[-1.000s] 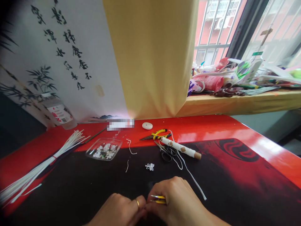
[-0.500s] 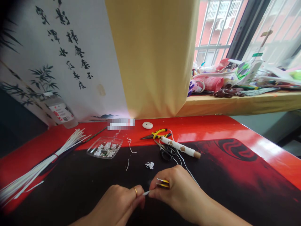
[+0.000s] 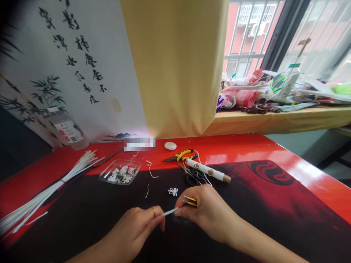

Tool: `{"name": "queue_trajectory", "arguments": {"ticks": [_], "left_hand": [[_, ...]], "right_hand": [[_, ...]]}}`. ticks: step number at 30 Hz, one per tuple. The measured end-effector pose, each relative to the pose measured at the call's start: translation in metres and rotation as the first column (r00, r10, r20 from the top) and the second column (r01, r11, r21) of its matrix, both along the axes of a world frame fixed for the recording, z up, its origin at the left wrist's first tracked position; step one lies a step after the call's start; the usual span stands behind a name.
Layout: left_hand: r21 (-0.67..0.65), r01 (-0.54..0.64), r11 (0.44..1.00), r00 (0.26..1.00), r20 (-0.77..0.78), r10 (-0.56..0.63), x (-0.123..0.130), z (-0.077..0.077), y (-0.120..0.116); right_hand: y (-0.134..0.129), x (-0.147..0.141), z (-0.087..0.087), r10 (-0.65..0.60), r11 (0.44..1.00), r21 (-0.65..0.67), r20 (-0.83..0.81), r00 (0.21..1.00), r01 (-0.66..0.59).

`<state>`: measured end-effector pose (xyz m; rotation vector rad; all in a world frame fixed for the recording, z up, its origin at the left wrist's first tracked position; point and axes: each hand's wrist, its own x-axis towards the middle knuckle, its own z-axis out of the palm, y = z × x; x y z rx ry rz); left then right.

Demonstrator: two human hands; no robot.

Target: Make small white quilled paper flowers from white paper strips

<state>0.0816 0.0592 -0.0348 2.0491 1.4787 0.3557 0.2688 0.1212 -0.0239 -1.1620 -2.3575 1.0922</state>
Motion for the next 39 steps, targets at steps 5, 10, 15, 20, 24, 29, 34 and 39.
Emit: {"name": "queue_trajectory", "arguments": {"ticks": [5,10,15,20,24,29,34,39], "left_hand": [[-0.041,-0.022,0.999,0.998,0.059,0.024,0.000,0.004,0.000],[-0.048,-0.067,0.997,0.976,0.204,0.075,0.001,0.005,-0.003],[0.114,-0.119,0.986,0.964,0.250,0.087,0.000,0.006,-0.006],[-0.201,-0.107,0.974,0.838,0.509,0.197,0.001,0.005,-0.006],[-0.617,-0.005,0.787,0.584,0.637,0.503,0.003,0.001,0.001],[-0.755,0.018,0.656,0.305,0.629,0.715,0.000,0.001,0.009],[-0.761,0.046,0.647,0.233,0.637,0.734,0.001,-0.004,0.006],[-0.775,0.073,0.628,0.253,0.623,0.740,0.004,-0.013,0.004]], "right_hand": [[0.001,0.001,0.003,0.017,1.000,-0.006,-0.020,1.000,-0.018],[-0.006,0.000,0.008,0.044,0.997,0.069,-0.023,0.999,-0.042],[-0.014,-0.004,0.006,0.089,0.981,0.173,-0.028,0.996,-0.083],[-0.019,-0.005,0.007,0.155,0.965,0.222,-0.068,0.986,-0.137],[-0.019,-0.004,0.004,0.136,0.953,0.287,-0.122,0.983,-0.096],[-0.022,-0.004,-0.001,0.248,0.850,0.490,-0.051,0.967,-0.192],[-0.032,-0.007,0.011,0.332,0.698,0.624,0.153,0.931,-0.351],[-0.035,-0.010,0.016,0.396,0.629,0.629,0.246,0.884,-0.457]]}}
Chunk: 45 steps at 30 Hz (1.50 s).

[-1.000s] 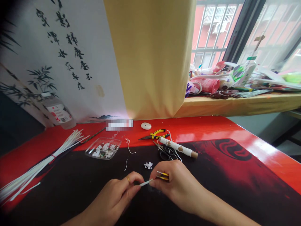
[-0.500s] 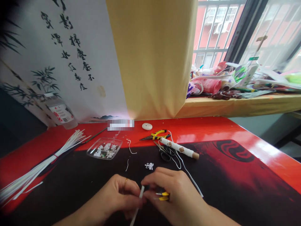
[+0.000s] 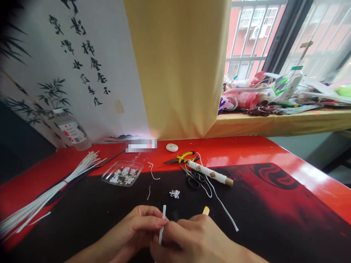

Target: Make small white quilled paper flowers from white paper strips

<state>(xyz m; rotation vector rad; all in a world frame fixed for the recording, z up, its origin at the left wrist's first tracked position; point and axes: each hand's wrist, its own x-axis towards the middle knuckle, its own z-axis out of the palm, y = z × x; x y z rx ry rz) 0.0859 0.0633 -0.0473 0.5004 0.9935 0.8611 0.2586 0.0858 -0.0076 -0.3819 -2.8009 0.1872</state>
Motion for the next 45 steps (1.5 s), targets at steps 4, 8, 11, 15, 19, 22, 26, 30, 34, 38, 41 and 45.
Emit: {"name": "queue_trajectory", "arguments": {"ticks": [4,8,11,15,19,22,26,30,34,38,41,45], "left_hand": [[0.008,-0.006,1.000,1.000,0.002,0.006,0.001,-0.001,0.000],[0.072,-0.024,0.997,0.996,-0.079,0.030,0.002,0.002,0.000],[0.122,-0.011,0.992,0.985,-0.172,0.032,0.003,0.000,0.000],[0.139,0.003,0.990,0.974,-0.223,0.029,0.003,-0.003,0.000],[0.171,0.013,0.985,0.968,-0.251,0.030,0.003,-0.005,-0.001],[0.213,0.017,0.977,0.962,-0.269,0.042,0.004,-0.004,-0.001],[0.203,0.009,0.979,0.963,-0.266,0.046,0.003,0.000,0.001],[0.182,0.005,0.983,0.966,-0.256,0.042,0.001,0.004,0.002],[0.204,0.003,0.979,0.972,-0.229,0.045,0.000,0.003,0.001],[0.206,0.030,0.978,0.968,-0.250,0.023,0.001,0.004,-0.001],[0.229,0.035,0.973,0.962,-0.271,0.030,0.001,0.006,-0.002],[0.219,0.044,0.975,0.957,-0.291,0.022,0.001,0.008,-0.002]], "right_hand": [[0.002,0.000,-0.005,0.054,0.999,0.003,0.058,0.997,-0.054],[0.005,0.001,-0.007,0.079,0.997,0.007,0.025,0.997,-0.080],[0.008,0.003,-0.010,0.104,0.994,-0.028,0.014,0.994,-0.104],[0.012,0.004,-0.012,0.126,0.992,-0.031,0.066,0.990,-0.124],[0.015,0.004,-0.011,0.153,0.987,-0.048,0.037,0.988,-0.151],[0.016,0.004,-0.011,0.160,0.983,-0.089,-0.039,0.986,-0.163],[0.016,0.005,-0.019,0.035,0.972,-0.220,-0.190,0.981,-0.077],[0.020,0.005,-0.027,-0.046,0.941,-0.335,-0.268,0.962,-0.048],[0.023,0.004,-0.029,-0.087,0.899,-0.436,-0.238,0.967,-0.027],[0.022,0.002,-0.031,-0.124,0.888,-0.460,-0.231,0.965,0.004],[0.021,0.001,-0.034,-0.143,0.893,-0.450,-0.214,0.966,0.032],[0.020,0.001,-0.036,-0.150,0.920,-0.388,-0.204,0.967,0.061]]}}
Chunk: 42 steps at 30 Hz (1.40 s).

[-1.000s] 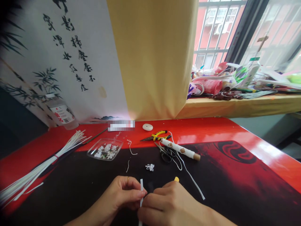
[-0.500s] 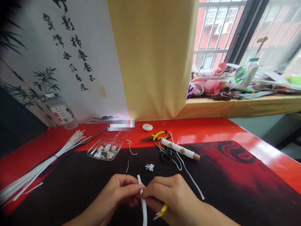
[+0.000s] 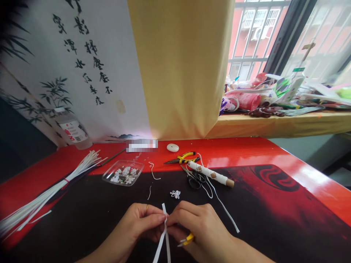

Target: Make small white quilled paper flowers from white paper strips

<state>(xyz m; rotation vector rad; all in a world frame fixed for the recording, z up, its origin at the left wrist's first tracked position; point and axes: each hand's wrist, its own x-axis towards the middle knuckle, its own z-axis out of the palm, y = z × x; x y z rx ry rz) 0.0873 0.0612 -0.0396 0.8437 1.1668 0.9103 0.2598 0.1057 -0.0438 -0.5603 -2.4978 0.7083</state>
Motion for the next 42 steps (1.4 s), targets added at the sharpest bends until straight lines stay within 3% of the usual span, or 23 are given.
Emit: {"name": "queue_trajectory", "arguments": {"ticks": [7,10,16,21,30,34,42], "left_hand": [[-0.055,-0.006,0.998,0.998,0.062,0.009,0.002,0.001,-0.001],[-0.044,0.001,0.999,0.996,0.087,0.003,0.002,0.001,-0.001],[0.012,-0.035,0.999,0.998,0.055,0.034,0.003,0.000,-0.004],[0.099,-0.028,0.995,1.000,0.001,0.028,0.004,0.003,-0.006],[0.131,-0.032,0.991,0.999,-0.020,0.035,0.004,0.005,-0.006],[0.141,-0.025,0.990,0.999,-0.029,0.029,0.004,0.004,-0.007],[0.168,-0.005,0.986,0.998,-0.069,0.017,0.004,0.004,-0.007]], "right_hand": [[-0.005,0.001,0.004,-0.050,0.987,0.153,0.033,0.998,0.044],[-0.006,0.001,0.003,-0.044,0.986,0.160,0.022,0.999,0.040],[-0.003,0.000,-0.004,-0.062,0.997,-0.048,-0.030,0.998,0.060],[-0.005,-0.001,-0.005,-0.129,0.968,-0.226,-0.065,0.989,0.112],[-0.008,-0.007,-0.001,-0.192,0.915,-0.373,-0.074,0.979,0.151],[-0.008,-0.008,0.000,-0.234,0.869,-0.456,-0.041,0.971,0.190],[-0.009,-0.010,0.003,-0.222,0.673,-0.735,-0.095,0.970,0.082]]}}
